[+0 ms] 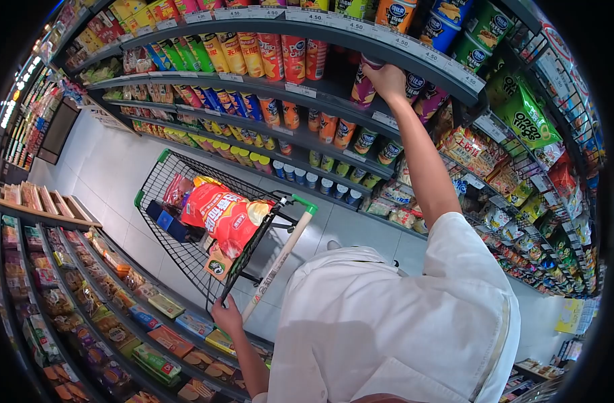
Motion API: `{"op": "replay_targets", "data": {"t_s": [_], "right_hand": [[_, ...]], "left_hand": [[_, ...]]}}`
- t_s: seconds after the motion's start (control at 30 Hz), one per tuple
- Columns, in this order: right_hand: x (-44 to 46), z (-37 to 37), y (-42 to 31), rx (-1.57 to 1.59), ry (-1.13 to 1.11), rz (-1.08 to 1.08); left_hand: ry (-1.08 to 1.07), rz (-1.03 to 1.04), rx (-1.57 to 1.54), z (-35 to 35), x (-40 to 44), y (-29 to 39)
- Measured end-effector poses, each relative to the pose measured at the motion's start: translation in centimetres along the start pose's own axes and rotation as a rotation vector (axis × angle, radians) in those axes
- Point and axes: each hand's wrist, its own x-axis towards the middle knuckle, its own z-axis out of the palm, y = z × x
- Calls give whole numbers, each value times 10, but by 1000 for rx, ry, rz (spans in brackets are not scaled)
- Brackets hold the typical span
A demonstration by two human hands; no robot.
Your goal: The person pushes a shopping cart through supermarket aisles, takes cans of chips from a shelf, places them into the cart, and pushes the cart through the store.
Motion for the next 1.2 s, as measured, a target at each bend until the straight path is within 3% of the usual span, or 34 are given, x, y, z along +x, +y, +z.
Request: {"op": "replay_targets", "data": {"t_s": [0.1, 0.2, 0.5, 0.7, 0.87, 0.97, 1.13, 1.2], "right_hand": [[-3, -26, -24, -33, -166, 89], [-8, -24, -18, 6, -35, -15], [-19, -27, -15, 21, -163, 54], [-44, -26, -16, 150, -20, -246], [-68, -37, -31, 66, -80, -342], [-79, -60, -54, 97, -53, -293], [-93, -101, -98, 426, 11, -192], [-93, -101, -103, 798, -92, -8]], "left_hand": [[-3, 2, 6, -1, 2, 4], [-8, -5, 7, -1, 5, 7], [-29, -31, 31, -1, 15, 11], [-33, -39, 22, -4, 15, 15], [-42, -60, -27, -4, 17, 16], [97, -5, -153, 0, 14, 11], [232, 4, -412, 1, 10, 11], [251, 21, -512, 4, 9, 19]]}}
